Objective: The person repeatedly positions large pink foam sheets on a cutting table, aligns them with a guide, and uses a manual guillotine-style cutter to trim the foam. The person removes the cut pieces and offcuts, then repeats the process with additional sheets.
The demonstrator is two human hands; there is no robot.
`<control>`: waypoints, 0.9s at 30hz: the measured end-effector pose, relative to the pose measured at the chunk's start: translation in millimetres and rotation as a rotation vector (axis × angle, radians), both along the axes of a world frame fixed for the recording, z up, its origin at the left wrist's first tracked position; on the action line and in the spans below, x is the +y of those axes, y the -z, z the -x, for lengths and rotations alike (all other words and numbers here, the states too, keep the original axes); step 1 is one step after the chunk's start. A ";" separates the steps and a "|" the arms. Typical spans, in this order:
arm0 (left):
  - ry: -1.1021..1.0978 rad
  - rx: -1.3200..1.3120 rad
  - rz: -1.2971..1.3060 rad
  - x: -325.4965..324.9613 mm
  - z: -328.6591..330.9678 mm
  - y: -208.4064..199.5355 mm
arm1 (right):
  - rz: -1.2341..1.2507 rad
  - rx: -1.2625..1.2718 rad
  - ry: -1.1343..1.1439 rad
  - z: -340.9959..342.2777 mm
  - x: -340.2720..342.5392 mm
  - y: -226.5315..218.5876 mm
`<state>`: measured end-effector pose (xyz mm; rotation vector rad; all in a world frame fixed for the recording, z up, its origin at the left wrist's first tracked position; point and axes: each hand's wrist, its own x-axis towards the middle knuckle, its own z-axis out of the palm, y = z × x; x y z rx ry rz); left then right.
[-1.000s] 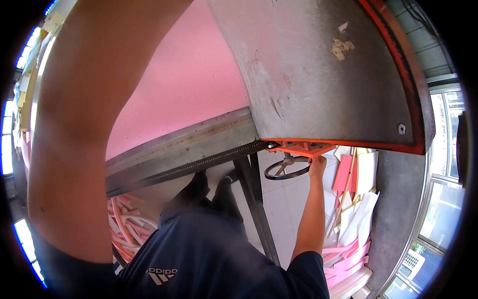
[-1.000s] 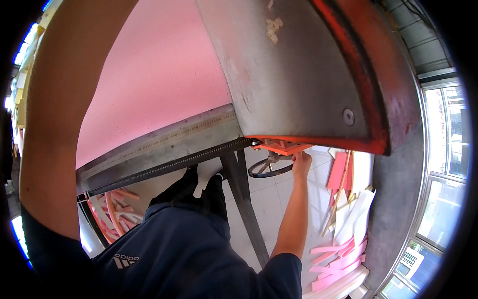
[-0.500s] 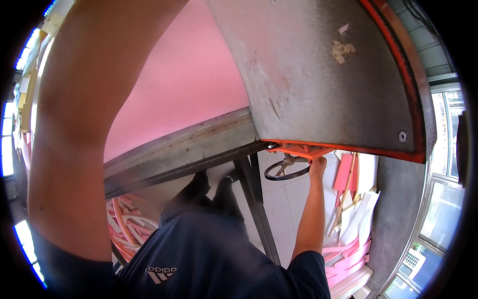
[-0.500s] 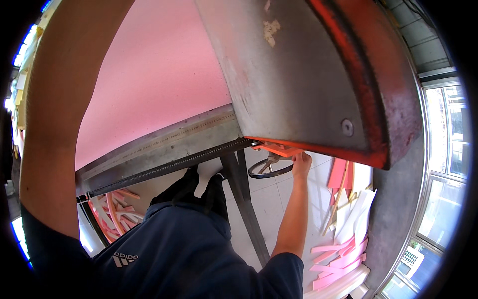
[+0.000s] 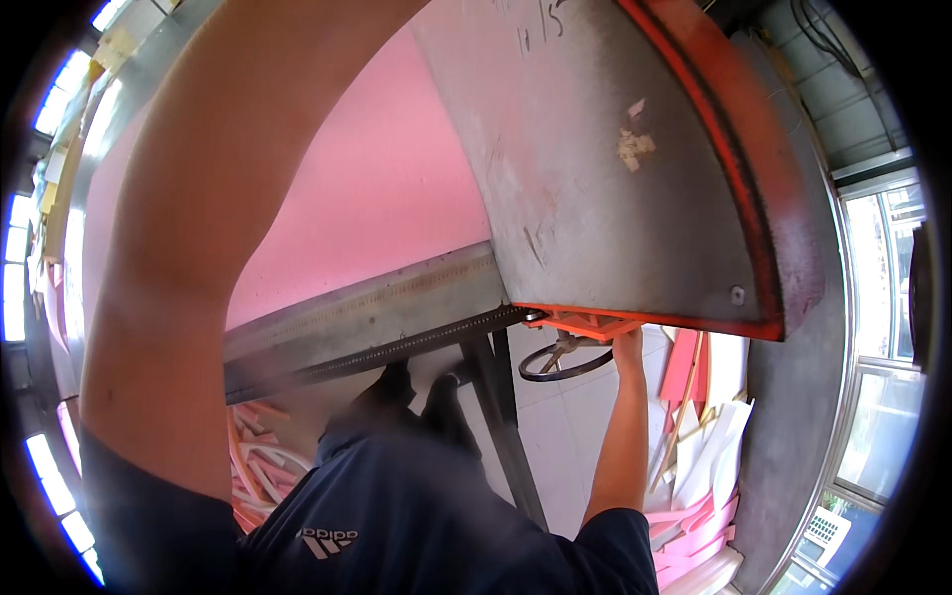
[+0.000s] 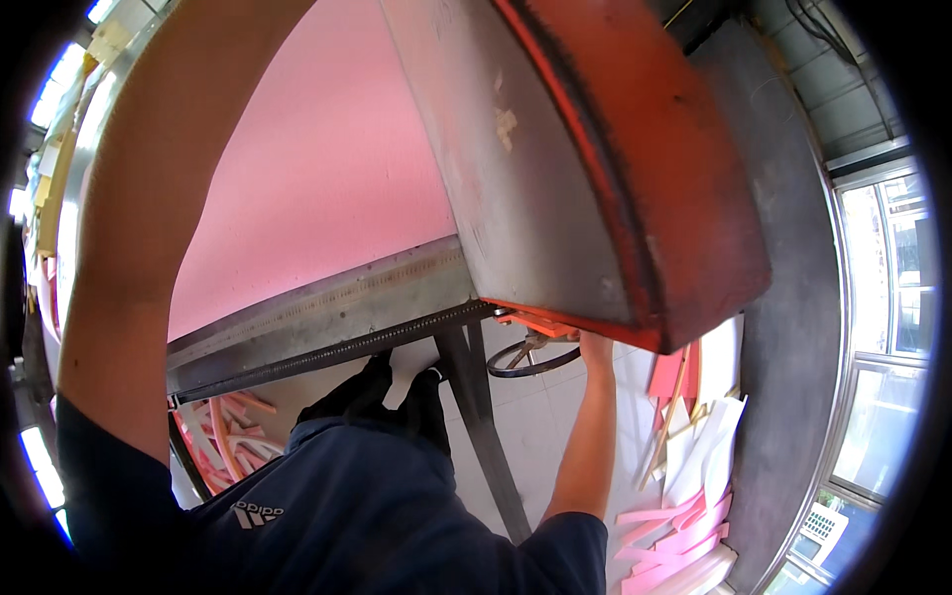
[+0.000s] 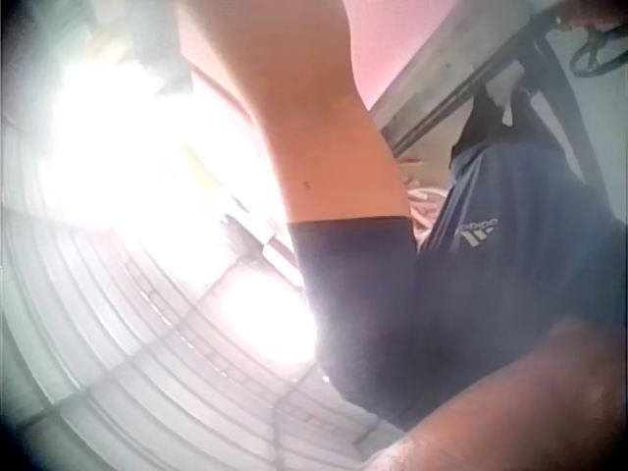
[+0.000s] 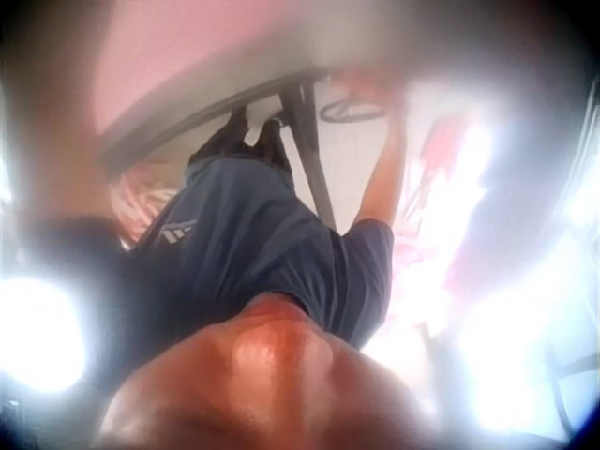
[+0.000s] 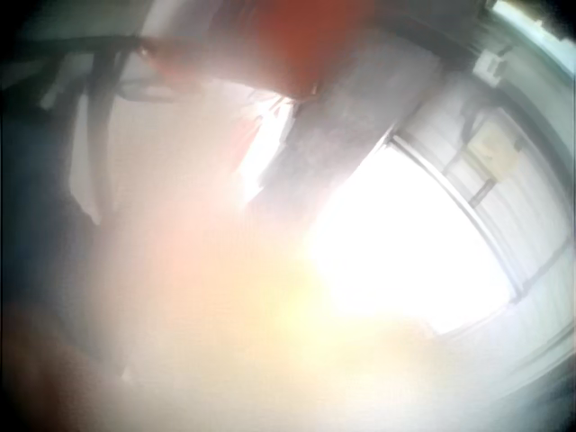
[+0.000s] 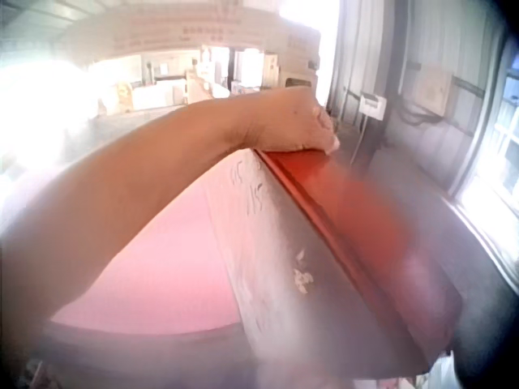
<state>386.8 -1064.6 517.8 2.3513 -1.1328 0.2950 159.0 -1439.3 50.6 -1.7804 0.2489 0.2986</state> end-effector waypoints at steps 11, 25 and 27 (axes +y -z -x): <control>-0.026 0.120 -0.058 -10.1 -1.7 -4.4 | -0.119 0.143 -0.112 -134.6 38.6 36.2; -0.158 -0.016 -0.158 -12.5 26.3 -8.5 | 0.240 -0.070 0.441 -91.4 11.8 44.9; -0.145 -0.051 -0.135 -15.0 21.8 -3.1 | 0.380 -0.140 0.648 -48.4 0.3 39.5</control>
